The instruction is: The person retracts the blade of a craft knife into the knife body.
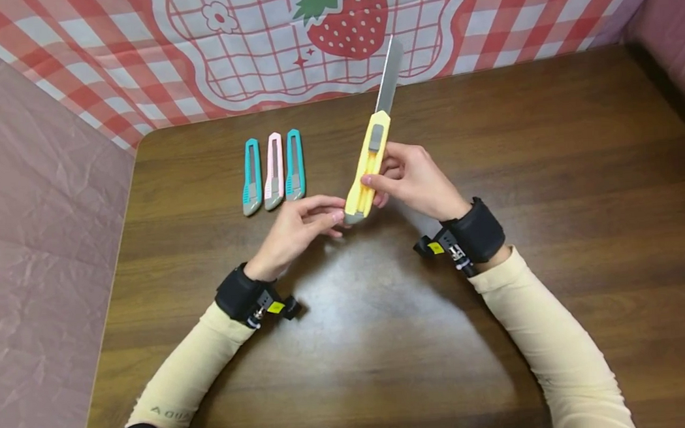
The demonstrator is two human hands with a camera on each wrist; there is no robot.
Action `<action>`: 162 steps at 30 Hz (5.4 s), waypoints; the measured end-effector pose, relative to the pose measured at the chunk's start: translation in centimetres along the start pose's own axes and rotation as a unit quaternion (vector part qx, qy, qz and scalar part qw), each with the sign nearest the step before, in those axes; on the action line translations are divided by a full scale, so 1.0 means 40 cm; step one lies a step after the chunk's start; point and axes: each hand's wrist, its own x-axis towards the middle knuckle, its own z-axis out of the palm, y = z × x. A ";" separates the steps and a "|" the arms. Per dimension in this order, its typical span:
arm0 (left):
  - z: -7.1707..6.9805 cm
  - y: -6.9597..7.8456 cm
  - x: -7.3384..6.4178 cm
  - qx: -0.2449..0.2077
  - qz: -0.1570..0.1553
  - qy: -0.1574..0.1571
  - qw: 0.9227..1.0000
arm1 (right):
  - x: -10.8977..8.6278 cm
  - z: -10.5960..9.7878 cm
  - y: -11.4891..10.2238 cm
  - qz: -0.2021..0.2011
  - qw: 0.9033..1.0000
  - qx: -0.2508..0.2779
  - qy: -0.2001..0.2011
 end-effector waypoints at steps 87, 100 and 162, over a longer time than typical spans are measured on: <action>0.053 -0.111 0.008 0.069 -0.091 0.003 0.993 | -0.014 0.021 -0.063 -0.062 0.989 -0.085 0.103; 0.046 -0.107 0.011 0.067 -0.084 0.007 0.994 | -0.012 0.028 -0.062 -0.028 0.991 -0.062 0.117; 0.065 -0.026 -0.010 0.066 -0.090 0.001 0.994 | -0.019 0.037 -0.072 -0.031 0.989 -0.081 0.118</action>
